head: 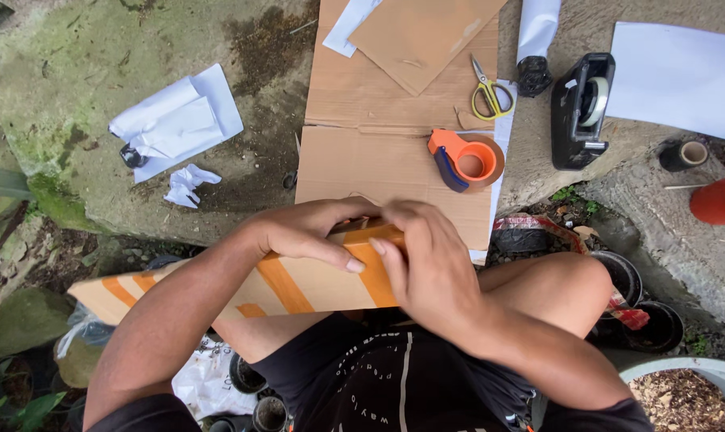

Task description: The person assembles a cardboard box by folding the flaps and securing them with orange packing tape. They use a tape dispenser to apply tape along the seams and then use scissors to trim excess tape. The person works on the box while sitting on the ground.

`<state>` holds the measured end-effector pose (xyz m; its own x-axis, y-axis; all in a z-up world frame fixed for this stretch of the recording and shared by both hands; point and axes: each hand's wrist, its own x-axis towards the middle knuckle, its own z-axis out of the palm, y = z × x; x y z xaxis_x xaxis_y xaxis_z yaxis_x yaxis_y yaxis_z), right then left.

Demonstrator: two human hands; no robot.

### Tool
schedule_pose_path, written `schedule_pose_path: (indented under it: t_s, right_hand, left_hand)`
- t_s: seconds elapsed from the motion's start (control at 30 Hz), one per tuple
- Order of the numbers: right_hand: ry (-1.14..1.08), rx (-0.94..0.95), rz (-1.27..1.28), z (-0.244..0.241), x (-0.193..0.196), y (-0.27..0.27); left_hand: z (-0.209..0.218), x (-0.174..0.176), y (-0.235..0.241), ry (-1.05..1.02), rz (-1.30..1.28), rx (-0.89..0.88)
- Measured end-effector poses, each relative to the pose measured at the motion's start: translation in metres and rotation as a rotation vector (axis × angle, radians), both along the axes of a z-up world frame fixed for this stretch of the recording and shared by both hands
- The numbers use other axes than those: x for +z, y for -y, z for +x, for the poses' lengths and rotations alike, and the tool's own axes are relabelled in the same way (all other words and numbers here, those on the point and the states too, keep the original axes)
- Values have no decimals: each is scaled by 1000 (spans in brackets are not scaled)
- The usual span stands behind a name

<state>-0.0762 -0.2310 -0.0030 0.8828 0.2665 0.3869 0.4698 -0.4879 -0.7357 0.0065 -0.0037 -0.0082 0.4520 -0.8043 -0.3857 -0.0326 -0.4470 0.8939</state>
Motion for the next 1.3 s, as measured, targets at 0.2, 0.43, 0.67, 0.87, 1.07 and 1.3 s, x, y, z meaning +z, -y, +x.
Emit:
schedule_pose_path:
  t_s: [0.2,0.43,0.67,0.87,1.07,1.3]
  right_hand:
    - [412,-42,-520,-23,-37,-2]
    - [434,199,-465,-69,-60,42]
    - [-298,257,261,-16,-55,46]
    - [-335,308,402,18,-82,45]
    - [-206,346,506,5,-109,74]
    - [83,442,424,-25,-113,76]
  left_hand:
    - [6,0,-3,103,108,21]
    - [-3,18,-22,109,199,79]
    - [-18,9,11,152,84,-68]
    - [-41,-7,-51,857,56,428]
    - [-222,-112,-57,645,-628,1542]
    - [-255,-139,-23,-234,-952,1703]
